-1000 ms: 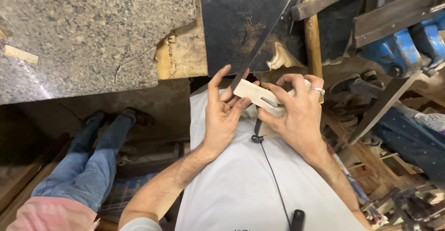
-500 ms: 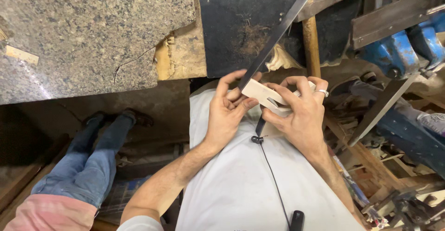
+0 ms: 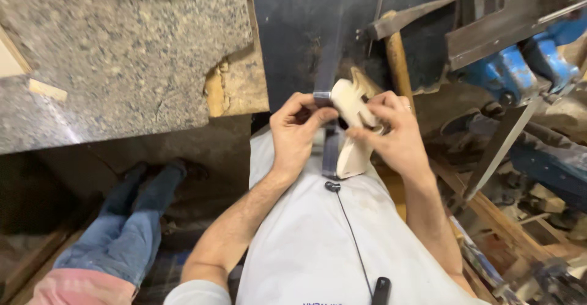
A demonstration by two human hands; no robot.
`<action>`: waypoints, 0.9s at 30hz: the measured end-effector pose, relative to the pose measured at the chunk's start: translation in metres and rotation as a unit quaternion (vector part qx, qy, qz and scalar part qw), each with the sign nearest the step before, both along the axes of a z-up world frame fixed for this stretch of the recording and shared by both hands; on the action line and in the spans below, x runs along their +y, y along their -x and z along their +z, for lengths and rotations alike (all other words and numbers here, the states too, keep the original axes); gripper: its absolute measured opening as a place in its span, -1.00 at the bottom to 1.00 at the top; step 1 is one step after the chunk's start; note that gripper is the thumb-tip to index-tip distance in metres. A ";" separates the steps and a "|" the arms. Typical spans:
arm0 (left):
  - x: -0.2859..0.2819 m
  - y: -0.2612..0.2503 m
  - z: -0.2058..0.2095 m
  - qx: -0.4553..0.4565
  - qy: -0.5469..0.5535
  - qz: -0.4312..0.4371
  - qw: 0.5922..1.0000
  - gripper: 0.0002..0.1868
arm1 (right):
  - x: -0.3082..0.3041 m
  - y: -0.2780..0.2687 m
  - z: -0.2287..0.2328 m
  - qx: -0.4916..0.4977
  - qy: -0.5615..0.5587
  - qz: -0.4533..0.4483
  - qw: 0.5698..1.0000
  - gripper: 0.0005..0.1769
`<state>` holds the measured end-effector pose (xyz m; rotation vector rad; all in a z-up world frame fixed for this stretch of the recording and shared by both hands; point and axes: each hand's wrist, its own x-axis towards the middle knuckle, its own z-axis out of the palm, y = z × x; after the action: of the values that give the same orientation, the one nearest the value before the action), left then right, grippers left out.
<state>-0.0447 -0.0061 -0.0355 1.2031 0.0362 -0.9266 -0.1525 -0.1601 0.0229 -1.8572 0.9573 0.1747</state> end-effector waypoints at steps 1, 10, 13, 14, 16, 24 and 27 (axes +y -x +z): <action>-0.003 -0.007 0.008 -0.041 -0.020 0.006 0.999 -0.81 | -0.008 -0.002 -0.007 0.001 -0.014 -0.026 1.000 -0.55; -0.023 -0.059 0.089 -0.407 -0.081 -0.031 0.909 -0.72 | 0.002 -0.067 -0.053 -0.086 0.186 0.002 0.979 -0.53; -0.047 -0.062 0.099 -0.459 -0.072 -0.045 0.885 -0.71 | -0.001 -0.072 -0.050 -0.149 0.244 0.013 0.958 -0.60; -0.057 -0.061 0.103 -0.461 -0.057 -0.053 0.884 -0.71 | -0.004 -0.067 -0.042 -0.163 0.270 0.020 0.949 -0.63; -0.080 -0.060 0.109 -0.478 -0.041 -0.068 0.875 -0.71 | -0.007 -0.034 -0.018 -0.170 0.200 -0.023 0.965 -0.49; -0.191 -0.055 0.094 -0.575 -0.022 -0.142 0.806 -0.76 | -0.067 0.262 -0.041 0.150 0.428 -0.200 0.869 -0.30; -0.242 -0.062 0.065 -0.622 -0.041 -0.150 0.767 -0.78 | -0.075 0.375 -0.115 0.230 0.251 -0.249 0.907 -0.21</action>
<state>0.0174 -0.2486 0.0300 1.7368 -1.2272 -0.2222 -0.5274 -0.2355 -0.0921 -1.9881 1.9220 0.0535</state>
